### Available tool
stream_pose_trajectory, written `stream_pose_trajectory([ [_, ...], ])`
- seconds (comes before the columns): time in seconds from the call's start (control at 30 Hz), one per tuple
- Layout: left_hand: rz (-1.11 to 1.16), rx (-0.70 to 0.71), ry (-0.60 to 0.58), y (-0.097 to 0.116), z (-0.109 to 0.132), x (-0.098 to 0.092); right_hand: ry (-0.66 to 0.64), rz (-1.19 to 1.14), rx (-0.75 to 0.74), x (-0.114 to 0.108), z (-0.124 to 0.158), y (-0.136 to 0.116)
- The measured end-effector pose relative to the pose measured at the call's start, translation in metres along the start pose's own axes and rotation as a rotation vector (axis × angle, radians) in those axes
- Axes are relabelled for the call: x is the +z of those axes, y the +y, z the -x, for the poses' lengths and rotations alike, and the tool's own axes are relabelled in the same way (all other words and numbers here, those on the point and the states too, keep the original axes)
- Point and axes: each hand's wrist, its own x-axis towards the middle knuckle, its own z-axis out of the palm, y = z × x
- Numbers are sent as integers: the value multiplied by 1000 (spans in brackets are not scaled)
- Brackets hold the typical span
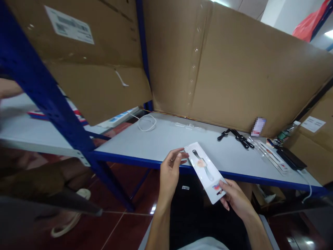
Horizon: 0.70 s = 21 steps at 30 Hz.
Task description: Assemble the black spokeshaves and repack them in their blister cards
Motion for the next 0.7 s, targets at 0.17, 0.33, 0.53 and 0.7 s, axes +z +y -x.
stream_pose_trajectory([
  [0.17,-62,60,110,5,1,-6,-206,-77,12,46,-49,-11],
  [0.33,-469,214,112,-5,-10,-21,-427,-170,14,82,-90,-31],
  [0.53,-936,314,10,-39,-30,-37,-279,172,-177,71,-111,-34],
  [0.7,-1030,365,1,-57,-43,-46,168,1066,-476,56,-166,-57],
])
